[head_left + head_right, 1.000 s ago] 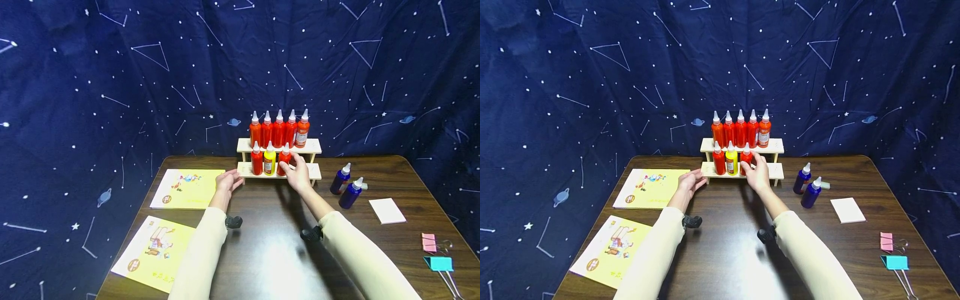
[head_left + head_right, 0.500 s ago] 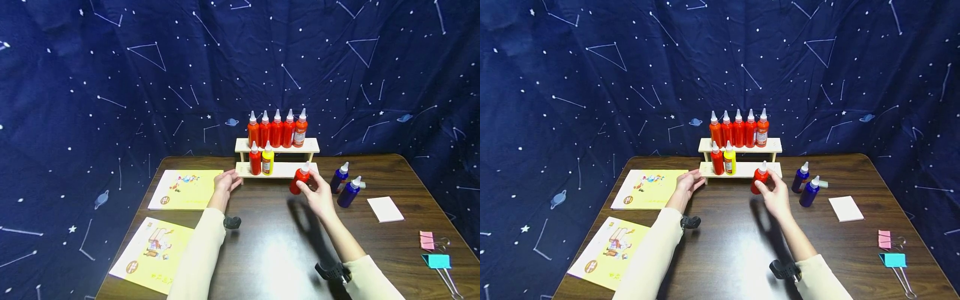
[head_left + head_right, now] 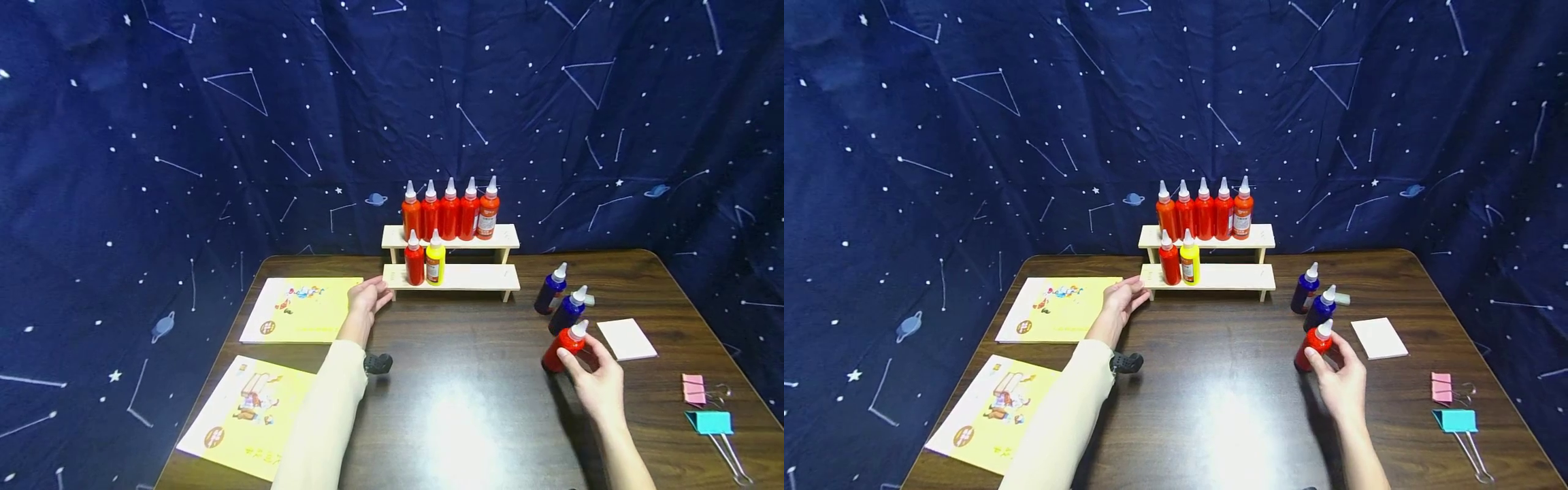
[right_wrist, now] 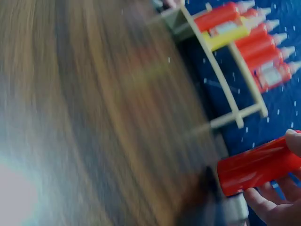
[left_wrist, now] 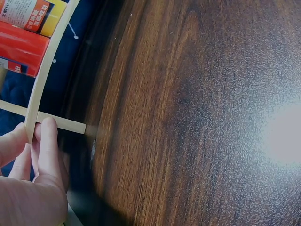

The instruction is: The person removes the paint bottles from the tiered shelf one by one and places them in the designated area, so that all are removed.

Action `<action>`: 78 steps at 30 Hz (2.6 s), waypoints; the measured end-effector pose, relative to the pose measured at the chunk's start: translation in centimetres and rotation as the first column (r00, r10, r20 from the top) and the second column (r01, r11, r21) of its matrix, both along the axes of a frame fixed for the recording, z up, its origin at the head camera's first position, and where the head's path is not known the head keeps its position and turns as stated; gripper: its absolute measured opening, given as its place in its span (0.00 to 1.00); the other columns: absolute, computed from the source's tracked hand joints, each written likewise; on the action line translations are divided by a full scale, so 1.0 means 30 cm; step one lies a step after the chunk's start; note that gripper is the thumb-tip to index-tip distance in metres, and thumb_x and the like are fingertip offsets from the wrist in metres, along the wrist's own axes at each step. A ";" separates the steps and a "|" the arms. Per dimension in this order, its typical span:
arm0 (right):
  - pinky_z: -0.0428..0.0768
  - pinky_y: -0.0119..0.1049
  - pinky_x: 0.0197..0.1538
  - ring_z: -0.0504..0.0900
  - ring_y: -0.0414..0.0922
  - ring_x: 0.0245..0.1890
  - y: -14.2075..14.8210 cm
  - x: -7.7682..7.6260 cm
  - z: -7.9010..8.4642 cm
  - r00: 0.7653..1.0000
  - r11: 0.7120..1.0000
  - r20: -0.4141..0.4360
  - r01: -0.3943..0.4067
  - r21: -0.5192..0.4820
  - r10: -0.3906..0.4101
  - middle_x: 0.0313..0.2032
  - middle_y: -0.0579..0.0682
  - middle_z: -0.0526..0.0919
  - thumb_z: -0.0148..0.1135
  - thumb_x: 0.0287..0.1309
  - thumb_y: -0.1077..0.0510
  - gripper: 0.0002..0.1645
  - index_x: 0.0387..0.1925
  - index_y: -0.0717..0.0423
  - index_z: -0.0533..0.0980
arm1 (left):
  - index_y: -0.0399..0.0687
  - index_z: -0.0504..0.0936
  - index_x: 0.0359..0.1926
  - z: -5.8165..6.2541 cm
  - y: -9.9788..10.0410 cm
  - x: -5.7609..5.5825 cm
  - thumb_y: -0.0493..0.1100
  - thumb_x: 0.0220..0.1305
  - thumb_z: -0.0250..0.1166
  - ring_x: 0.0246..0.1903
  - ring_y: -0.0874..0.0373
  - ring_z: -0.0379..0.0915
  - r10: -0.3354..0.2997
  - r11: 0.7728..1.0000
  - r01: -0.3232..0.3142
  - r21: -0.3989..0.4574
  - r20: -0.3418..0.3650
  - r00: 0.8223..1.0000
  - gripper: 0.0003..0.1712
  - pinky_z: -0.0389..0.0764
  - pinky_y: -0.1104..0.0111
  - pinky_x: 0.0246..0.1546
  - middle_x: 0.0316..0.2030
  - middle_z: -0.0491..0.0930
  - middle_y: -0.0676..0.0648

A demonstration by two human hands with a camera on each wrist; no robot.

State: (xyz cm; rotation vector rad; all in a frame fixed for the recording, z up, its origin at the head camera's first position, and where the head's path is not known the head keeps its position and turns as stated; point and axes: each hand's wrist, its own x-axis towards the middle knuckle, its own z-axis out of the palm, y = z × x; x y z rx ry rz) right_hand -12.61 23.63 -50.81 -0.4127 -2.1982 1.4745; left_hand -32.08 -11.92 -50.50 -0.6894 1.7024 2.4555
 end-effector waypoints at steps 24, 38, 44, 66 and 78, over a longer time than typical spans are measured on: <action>0.76 0.11 0.43 0.73 0.24 0.37 0.090 -0.047 -0.007 0.994 0.994 -0.008 0.107 -0.029 -0.107 0.45 0.48 0.78 0.67 0.54 0.65 0.31 0.60 0.66 0.70 | 0.30 0.78 0.53 -0.007 -0.004 -0.007 0.26 0.60 0.61 0.28 0.58 0.77 0.003 1.000 -0.003 0.011 -0.002 1.000 0.19 0.86 0.66 0.44 0.34 0.79 0.44; 0.82 0.26 0.52 0.79 0.43 0.44 -0.084 -0.029 0.295 0.796 0.996 -0.601 -0.088 0.011 0.077 0.45 0.67 0.78 0.63 0.45 0.80 0.23 0.48 0.78 0.75 | 0.33 0.79 0.54 -0.004 -0.009 -0.004 0.26 0.60 0.60 0.31 0.57 0.78 -0.005 1.000 0.005 0.005 0.015 1.000 0.19 0.86 0.67 0.45 0.43 0.79 0.39; 0.82 0.33 0.54 0.76 0.51 0.53 -0.252 -0.207 0.260 0.844 0.905 -0.326 -0.395 0.155 0.425 0.52 0.65 0.76 0.67 0.50 0.73 0.30 0.57 0.69 0.72 | 0.33 0.79 0.54 -0.004 -0.008 -0.006 0.26 0.61 0.60 0.33 0.56 0.78 -0.011 1.000 0.011 -0.009 0.020 1.000 0.19 0.86 0.66 0.46 0.45 0.79 0.38; 0.77 0.51 0.61 0.78 0.60 0.53 -0.497 -0.603 0.183 0.845 0.844 -0.006 -0.533 0.054 0.535 0.52 0.67 0.78 0.65 0.58 0.64 0.31 0.63 0.66 0.67 | 0.34 0.79 0.54 -0.004 -0.011 -0.004 0.27 0.61 0.61 0.34 0.55 0.78 -0.007 1.000 0.007 0.000 0.015 1.000 0.19 0.86 0.67 0.43 0.43 0.79 0.40; 0.80 0.53 0.55 0.77 0.60 0.48 -0.425 -0.406 0.188 0.885 0.883 -0.147 -0.458 -0.105 0.442 0.48 0.70 0.78 0.65 0.55 0.70 0.26 0.56 0.72 0.70 | 0.32 0.78 0.55 0.002 -0.013 0.000 0.27 0.61 0.59 0.32 0.56 0.77 -0.013 1.000 0.013 0.004 0.019 1.000 0.19 0.85 0.65 0.47 0.41 0.79 0.40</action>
